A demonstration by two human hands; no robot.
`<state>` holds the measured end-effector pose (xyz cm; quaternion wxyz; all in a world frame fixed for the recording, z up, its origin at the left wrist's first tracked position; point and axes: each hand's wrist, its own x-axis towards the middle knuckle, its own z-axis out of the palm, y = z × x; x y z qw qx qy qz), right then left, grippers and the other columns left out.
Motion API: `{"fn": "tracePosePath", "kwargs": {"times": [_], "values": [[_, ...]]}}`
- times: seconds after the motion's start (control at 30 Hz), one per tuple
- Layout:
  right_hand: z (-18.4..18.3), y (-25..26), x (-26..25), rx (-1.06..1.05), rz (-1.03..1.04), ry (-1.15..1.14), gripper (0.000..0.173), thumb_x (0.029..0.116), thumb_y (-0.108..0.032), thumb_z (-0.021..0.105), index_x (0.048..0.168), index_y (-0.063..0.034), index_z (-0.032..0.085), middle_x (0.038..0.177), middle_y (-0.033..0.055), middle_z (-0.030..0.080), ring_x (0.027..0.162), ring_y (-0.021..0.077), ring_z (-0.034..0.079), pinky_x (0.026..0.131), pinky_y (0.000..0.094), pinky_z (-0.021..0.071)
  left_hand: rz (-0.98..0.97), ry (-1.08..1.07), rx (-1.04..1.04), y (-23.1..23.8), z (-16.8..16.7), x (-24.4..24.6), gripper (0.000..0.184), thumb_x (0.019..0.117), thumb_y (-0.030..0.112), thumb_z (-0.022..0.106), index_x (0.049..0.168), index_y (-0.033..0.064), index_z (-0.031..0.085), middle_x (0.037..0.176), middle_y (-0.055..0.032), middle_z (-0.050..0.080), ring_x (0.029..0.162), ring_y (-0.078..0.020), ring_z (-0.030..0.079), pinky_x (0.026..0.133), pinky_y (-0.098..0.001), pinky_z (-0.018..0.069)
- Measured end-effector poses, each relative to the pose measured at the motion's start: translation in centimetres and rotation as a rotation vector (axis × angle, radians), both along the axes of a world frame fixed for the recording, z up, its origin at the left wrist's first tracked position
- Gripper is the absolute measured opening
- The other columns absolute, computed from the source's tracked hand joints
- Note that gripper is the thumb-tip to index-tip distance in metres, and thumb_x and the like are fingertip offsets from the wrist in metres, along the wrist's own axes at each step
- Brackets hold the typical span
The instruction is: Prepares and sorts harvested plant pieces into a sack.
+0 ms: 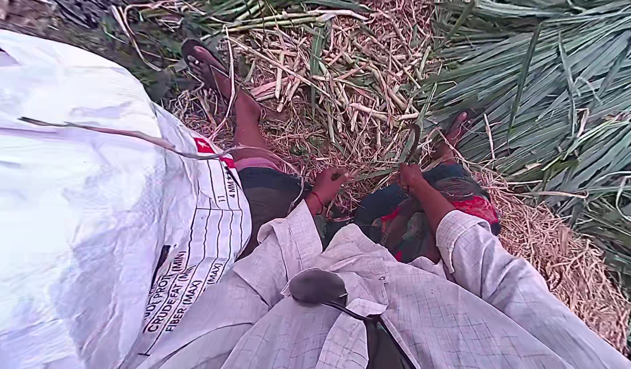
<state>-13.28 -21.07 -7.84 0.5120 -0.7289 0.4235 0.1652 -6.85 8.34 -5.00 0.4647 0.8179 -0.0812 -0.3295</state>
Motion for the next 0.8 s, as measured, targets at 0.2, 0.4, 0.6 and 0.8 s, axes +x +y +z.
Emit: {"fn": "tracePosePath", "kwargs": {"times": [0.2,0.4,0.6,0.8], "values": [[-1.3,-6.4,10.0,-0.090,-0.065,-0.065,0.052,0.1103,-0.042,0.040,0.134,0.0024,0.054,0.104,0.0197,0.066,0.077,0.0261,0.067,0.070,0.0442,0.0576,-0.010,0.109,-0.051,0.5,-0.7,1.9,0.039,0.1059,0.033,0.056,0.126,0.0017,0.065,0.114,-0.0152,0.071,0.105,-0.0235,0.069,0.098,-0.0442,0.0532],[-2.6,-15.3,24.1,-0.343,-0.082,-0.018,0.058,0.1093,-0.047,0.036,0.130,0.0014,0.060,0.113,0.0212,0.069,0.096,0.0324,0.069,0.083,0.0520,0.0566,0.003,0.260,-0.114,0.7,-0.7,2.4,0.036,0.1054,0.031,0.057,0.127,0.0033,0.064,0.113,-0.0105,0.071,0.097,-0.0165,0.069,0.091,-0.0378,0.0548],[-5.7,-19.4,33.1,-0.010,-0.329,-0.153,0.046,0.1094,-0.044,0.041,0.134,-0.0067,0.053,0.098,0.0086,0.059,0.074,0.0161,0.058,0.067,0.0333,0.0527,0.128,0.410,-0.182,0.2,-1.3,2.7,0.032,0.1047,0.028,0.058,0.124,0.0043,0.065,0.110,-0.0077,0.072,0.097,-0.0145,0.069,0.087,-0.0337,0.0569],[-5.0,-7.7,29.3,0.291,-0.325,-0.206,0.016,0.1032,-0.021,0.049,0.112,-0.0091,0.052,0.076,0.0025,0.057,0.051,0.0081,0.049,0.044,0.0228,0.0429,0.114,0.426,-0.226,0.1,-0.8,2.6,0.035,0.1048,0.032,0.057,0.125,0.0058,0.065,0.112,-0.0079,0.072,0.100,-0.0152,0.070,0.092,-0.0359,0.0571]]}}
